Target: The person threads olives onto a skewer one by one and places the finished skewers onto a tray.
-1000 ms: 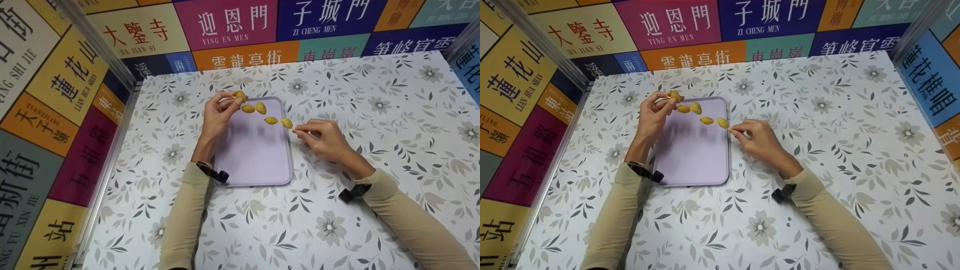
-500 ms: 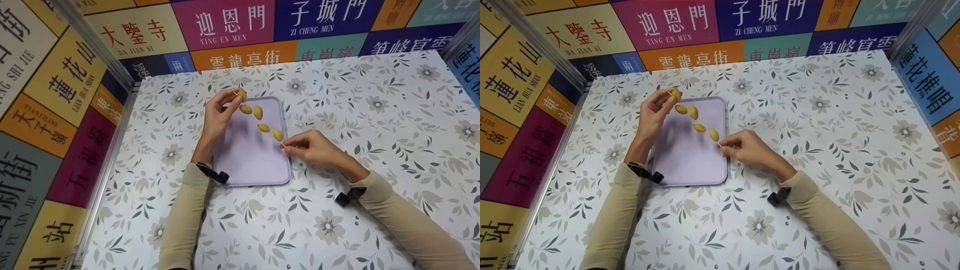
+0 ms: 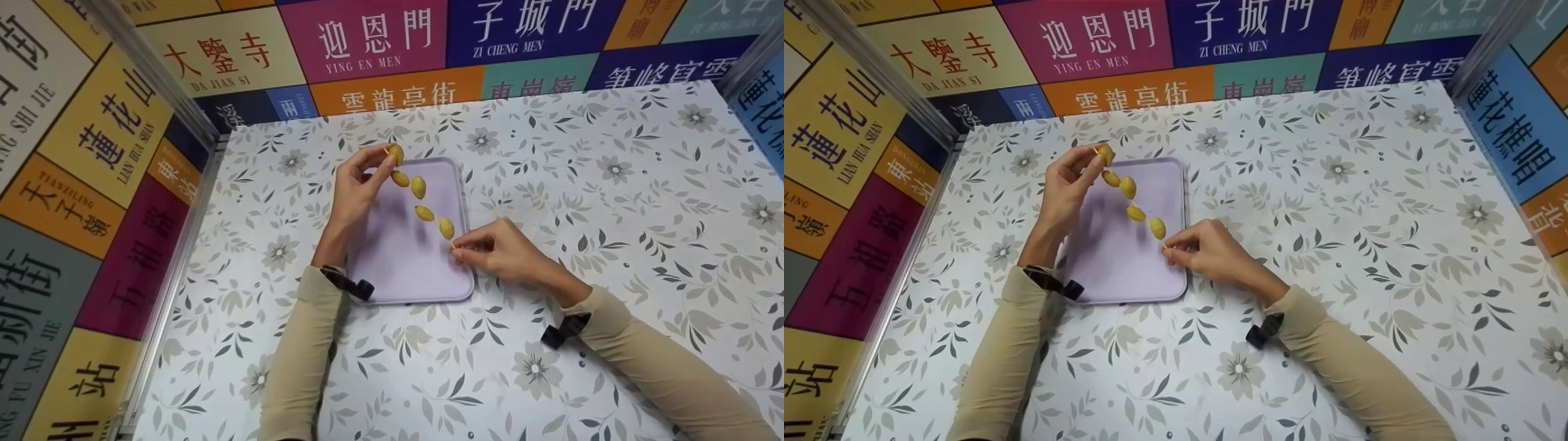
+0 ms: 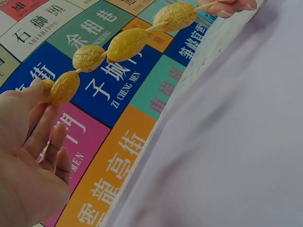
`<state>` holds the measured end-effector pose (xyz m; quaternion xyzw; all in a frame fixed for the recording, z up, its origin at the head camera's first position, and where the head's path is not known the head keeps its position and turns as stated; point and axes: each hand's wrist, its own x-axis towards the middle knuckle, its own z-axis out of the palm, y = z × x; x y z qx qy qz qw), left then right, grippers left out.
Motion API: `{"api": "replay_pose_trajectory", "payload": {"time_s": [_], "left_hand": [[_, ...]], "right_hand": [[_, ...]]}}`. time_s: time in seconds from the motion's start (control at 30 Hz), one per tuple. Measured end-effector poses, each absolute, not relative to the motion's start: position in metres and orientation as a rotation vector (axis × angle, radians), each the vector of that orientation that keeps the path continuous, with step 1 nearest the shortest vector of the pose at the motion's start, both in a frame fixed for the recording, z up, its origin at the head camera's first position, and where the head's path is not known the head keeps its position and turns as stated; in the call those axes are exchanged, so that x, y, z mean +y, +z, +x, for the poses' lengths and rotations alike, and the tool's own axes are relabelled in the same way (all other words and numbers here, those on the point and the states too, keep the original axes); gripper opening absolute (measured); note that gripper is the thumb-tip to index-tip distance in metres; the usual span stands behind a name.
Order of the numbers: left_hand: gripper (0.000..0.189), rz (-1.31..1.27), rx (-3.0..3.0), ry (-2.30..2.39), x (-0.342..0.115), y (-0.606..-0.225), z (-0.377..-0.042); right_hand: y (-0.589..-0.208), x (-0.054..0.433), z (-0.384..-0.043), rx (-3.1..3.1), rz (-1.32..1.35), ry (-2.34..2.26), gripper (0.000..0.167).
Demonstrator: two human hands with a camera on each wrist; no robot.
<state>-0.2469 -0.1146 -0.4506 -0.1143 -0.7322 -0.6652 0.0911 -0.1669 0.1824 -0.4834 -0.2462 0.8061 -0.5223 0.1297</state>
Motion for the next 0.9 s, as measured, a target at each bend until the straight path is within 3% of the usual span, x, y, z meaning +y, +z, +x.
{"api": "replay_pose_trajectory", "payload": {"time_s": [0.27, 0.47, 0.9], "left_hand": [[0.040, -0.251, -2.186, -2.053, -0.129, -0.460, -0.252], [0.029, -0.064, -2.334, -1.743, -0.149, -0.478, -0.252], [0.031, 0.082, -2.503, -1.573, -0.171, -0.499, -0.249]], "right_hand": [[-0.485, 0.176, -0.162, 1.996, -0.692, -1.729, 0.023], [-0.485, 0.170, -0.162, 1.938, -0.629, -1.787, 0.025], [-0.479, 0.135, -0.164, 1.900, -0.235, -1.938, 0.029]]}}
